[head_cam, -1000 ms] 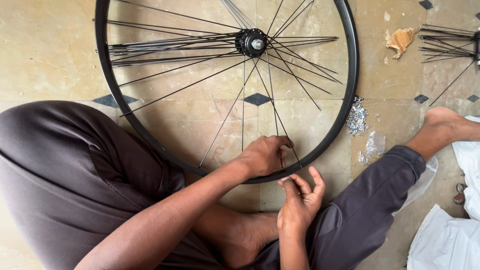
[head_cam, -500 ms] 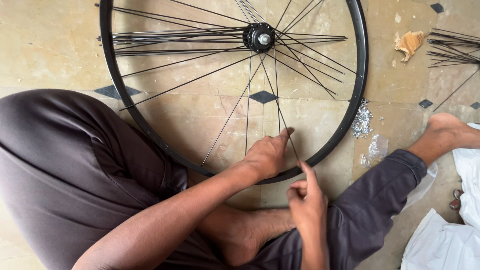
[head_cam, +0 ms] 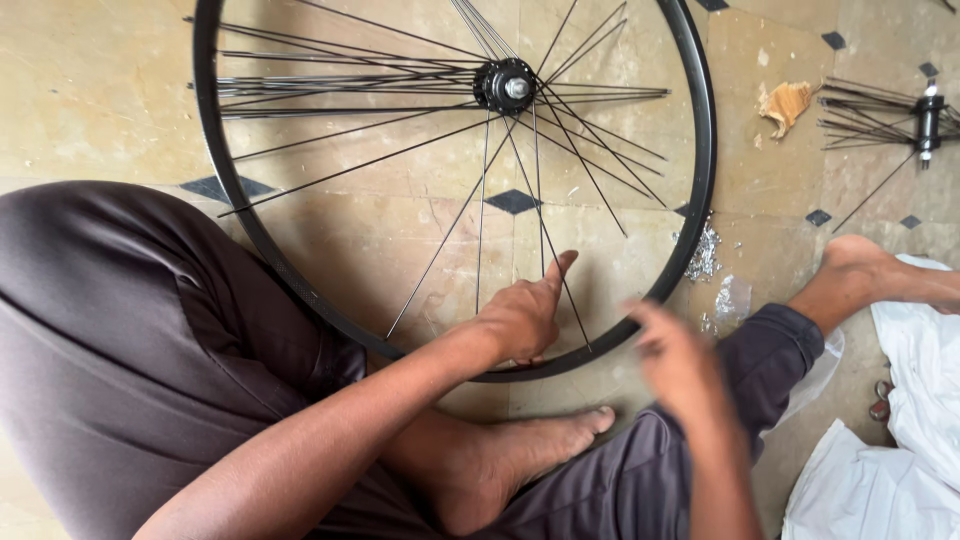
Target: The person sits on the floor and installs spokes into a bicycle wheel rim, threading them through the hub and securing them with nipples. The person works methodically around the wheel, inserting and tightening each spoke by hand.
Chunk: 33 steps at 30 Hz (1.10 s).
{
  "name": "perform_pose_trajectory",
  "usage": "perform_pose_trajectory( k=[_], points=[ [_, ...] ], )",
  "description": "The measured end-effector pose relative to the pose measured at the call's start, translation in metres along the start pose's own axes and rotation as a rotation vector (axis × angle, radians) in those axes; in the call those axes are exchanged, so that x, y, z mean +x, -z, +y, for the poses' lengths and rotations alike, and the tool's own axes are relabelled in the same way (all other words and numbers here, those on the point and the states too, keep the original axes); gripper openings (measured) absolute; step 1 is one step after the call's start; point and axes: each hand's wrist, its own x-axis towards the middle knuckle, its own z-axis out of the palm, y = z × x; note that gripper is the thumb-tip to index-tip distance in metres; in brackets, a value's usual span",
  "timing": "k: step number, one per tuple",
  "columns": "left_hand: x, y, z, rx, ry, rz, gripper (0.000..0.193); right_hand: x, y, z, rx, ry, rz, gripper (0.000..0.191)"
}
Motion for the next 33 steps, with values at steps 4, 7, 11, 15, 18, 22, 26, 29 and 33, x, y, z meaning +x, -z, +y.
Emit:
perform_pose_trajectory(
  k=[4, 7, 11, 15, 18, 22, 26, 29, 33],
  points=[
    [0.004, 0.0, -0.003, -0.044, -0.007, 0.0, 0.095, 0.021, 0.013, 0.019, 0.197, 0.087, 0.389, 0.064],
    [0.016, -0.007, -0.012, 0.061, -0.11, 0.126, 0.096, -0.005, -0.022, 0.008, 0.729, 0.053, 0.49, 0.056],
    [0.027, -0.021, -0.023, 0.002, -0.183, 0.174, 0.091, -0.061, -0.091, -0.022, 1.414, -0.242, 0.519, 0.058],
    [0.025, -0.032, -0.027, -0.07, -0.194, 0.207, 0.073, -0.074, -0.117, -0.043, 1.521, -0.244, 0.454, 0.051],
    [0.023, -0.034, -0.027, -0.062, -0.24, 0.261, 0.067, -0.07, -0.113, -0.051, 1.527, -0.281, 0.467, 0.054],
    [0.017, -0.037, -0.024, -0.109, -0.265, 0.34, 0.046, -0.072, -0.113, -0.057, 1.484, -0.326, 0.509, 0.057],
    [0.01, -0.042, -0.019, -0.126, -0.262, 0.357, 0.037, -0.076, -0.12, -0.054, 1.594, -0.285, 0.513, 0.053],
    [0.008, -0.038, -0.015, -0.134, -0.266, 0.344, 0.038, -0.075, -0.123, -0.05, 1.69, -0.235, 0.506, 0.05],
    [0.008, -0.034, -0.012, -0.112, -0.218, 0.321, 0.033, -0.075, -0.125, -0.051, 1.737, -0.132, 0.51, 0.052]
  ],
)
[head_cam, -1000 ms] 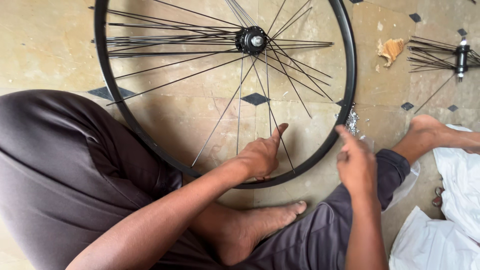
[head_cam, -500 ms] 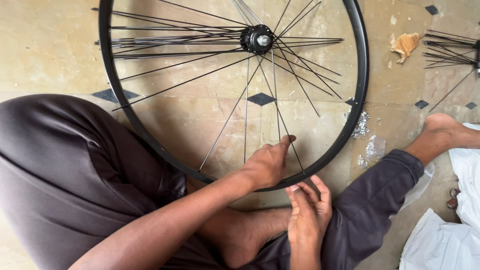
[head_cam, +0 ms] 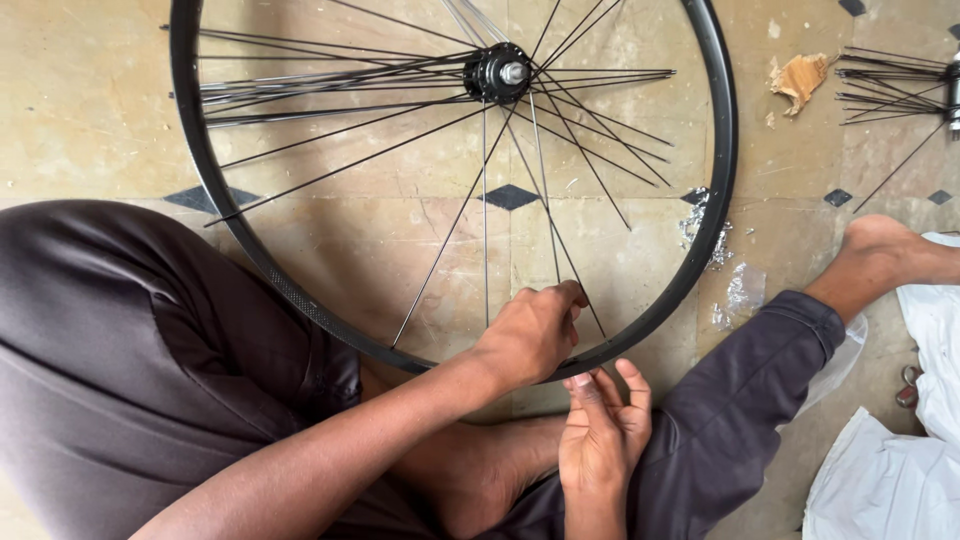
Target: The person sits on the floor and installs spokes into a bicycle wheel rim, threading them through the hub and securing them with nipples. The person works methodically around the wheel, inserting and tightening each spoke by hand.
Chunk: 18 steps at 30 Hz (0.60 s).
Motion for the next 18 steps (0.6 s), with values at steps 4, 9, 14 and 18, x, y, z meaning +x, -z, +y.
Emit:
perform_pose_trajectory(
  k=[4, 9, 14, 18],
  points=[
    [0.0, 0.002, 0.001, -0.009, -0.067, 0.021, 0.035, -0.003, -0.005, 0.002, -0.08, 0.053, -0.013, 0.058],
    [-0.001, 0.006, 0.004, -0.02, 0.013, -0.046, 0.03, -0.003, -0.01, 0.005, -0.152, 0.14, 0.002, 0.062],
    [-0.004, 0.012, 0.009, -0.006, -0.063, -0.038, 0.028, -0.002, -0.012, 0.008, -0.186, 0.248, -0.016, 0.052],
    [-0.003, 0.015, 0.011, 0.006, -0.001, -0.105, 0.028, -0.002, -0.012, 0.009, -0.181, 0.164, -0.047, 0.025]
  ],
)
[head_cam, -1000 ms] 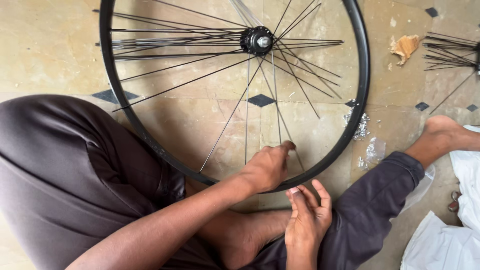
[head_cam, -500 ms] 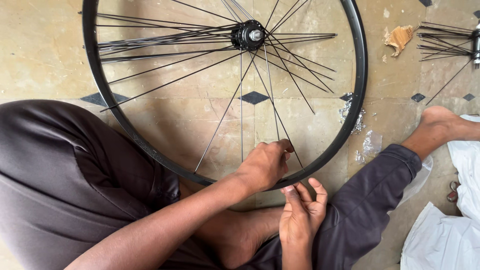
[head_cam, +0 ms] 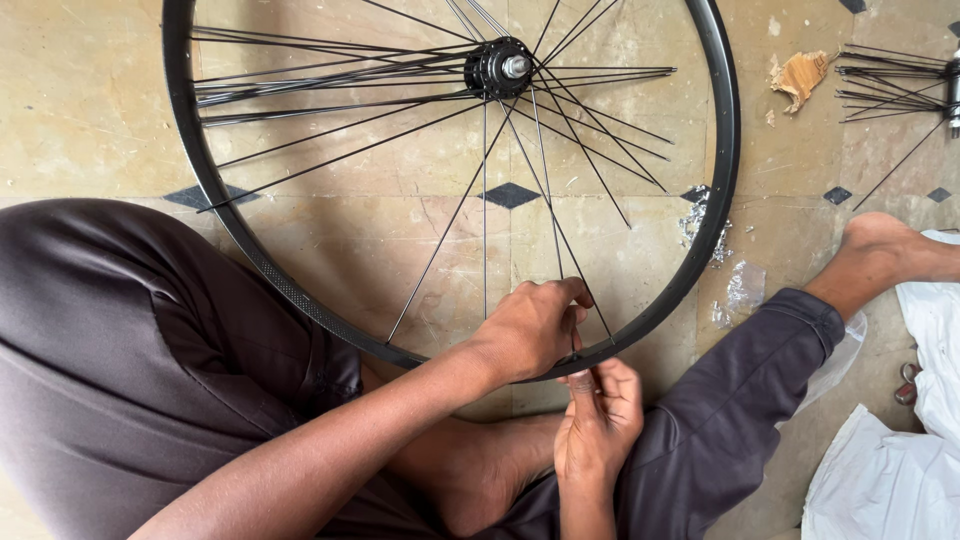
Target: The person sits on the floor and installs spokes into a bicycle wheel rim, threading them through the hub and securing them with nipples. The person works methodically around the wheel, inserting and tightening each spoke by hand.
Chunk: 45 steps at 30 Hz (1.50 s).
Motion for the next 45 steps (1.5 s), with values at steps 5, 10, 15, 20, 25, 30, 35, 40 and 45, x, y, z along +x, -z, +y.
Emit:
perform_pose_trajectory(
  k=[5, 10, 15, 20, 25, 30, 35, 40, 45],
  points=[
    [0.0, 0.003, 0.001, 0.058, -0.026, 0.0, 0.025, 0.001, 0.001, 0.0, 0.02, -0.001, -0.053, 0.014],
    [-0.004, 0.008, 0.001, 0.044, -0.02, -0.061, 0.026, 0.002, 0.002, 0.002, 0.025, 0.001, -0.065, 0.014],
    [-0.002, 0.017, 0.003, 0.102, 0.019, -0.204, 0.04, -0.001, 0.004, 0.004, 0.007, 0.015, -0.085, 0.017],
    [0.0, 0.02, -0.002, 0.127, -0.048, -0.27, 0.046, -0.006, 0.005, 0.0, -0.026, 0.049, -0.159, 0.022],
    [0.005, 0.024, -0.008, 0.122, -0.051, -0.333, 0.054, -0.005, -0.002, -0.005, 0.019, -0.003, -0.131, 0.017],
    [0.006, 0.028, -0.006, 0.114, 0.026, -0.341, 0.049, -0.004, -0.003, -0.009, -0.008, -0.022, -0.169, 0.015],
    [0.002, 0.028, 0.001, 0.177, 0.026, -0.349, 0.041, -0.004, 0.001, -0.005, 0.026, 0.002, -0.19, 0.016],
    [0.001, 0.023, 0.0, 0.205, 0.023, -0.296, 0.034, -0.003, 0.005, -0.001, 0.02, -0.028, -0.176, 0.017],
    [0.002, 0.026, -0.005, 0.231, -0.054, -0.321, 0.049, -0.004, 0.005, -0.002, 0.011, -0.017, -0.213, 0.019]
  ],
)
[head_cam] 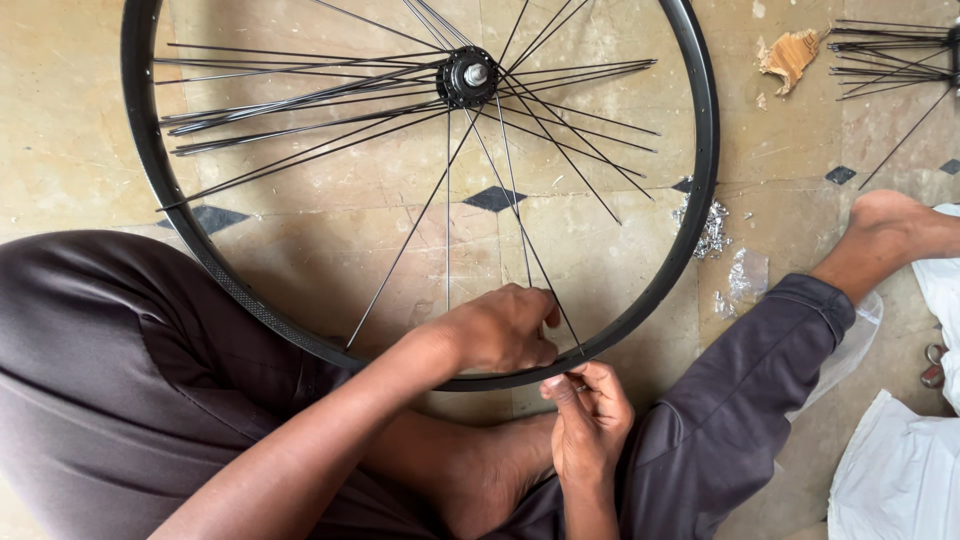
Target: The person sits on the floor and installs spokes into a bicycle wheel rim, threading them through the hub and securing them with nipples. The person works methodically around the wheel, inserting and tightening each spoke by hand.
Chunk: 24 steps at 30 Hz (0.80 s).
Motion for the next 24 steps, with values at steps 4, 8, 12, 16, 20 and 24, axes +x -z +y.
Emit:
perform_pose_trajectory(
  k=[4, 8, 12, 16, 20, 24],
  points=[
    [-0.0004, 0.0021, 0.0046, 0.002, 0.054, 0.052, 0.053, -0.0007, -0.0019, -0.0012, -0.015, -0.014, 0.006, 0.021],
    [-0.0044, 0.0054, 0.0085, 0.06, 0.117, 0.004, 0.06, 0.0001, -0.0035, -0.0019, -0.002, -0.014, -0.01, 0.021],
    [-0.0055, 0.0076, 0.0085, 0.004, -0.008, 0.03, 0.061, 0.0018, -0.0045, -0.0026, -0.006, -0.024, 0.003, 0.022],
    [-0.004, 0.0054, 0.0081, 0.012, 0.071, 0.015, 0.065, 0.0017, -0.0046, -0.0043, -0.008, -0.027, -0.014, 0.022],
    [-0.0058, 0.0047, 0.0061, -0.022, 0.03, 0.008, 0.06, 0.0008, -0.0057, -0.0058, 0.009, -0.038, -0.006, 0.022],
    [-0.0084, 0.0052, 0.0054, 0.028, 0.017, 0.075, 0.058, 0.0012, -0.0071, -0.0061, -0.004, -0.052, 0.007, 0.021]
  ],
)
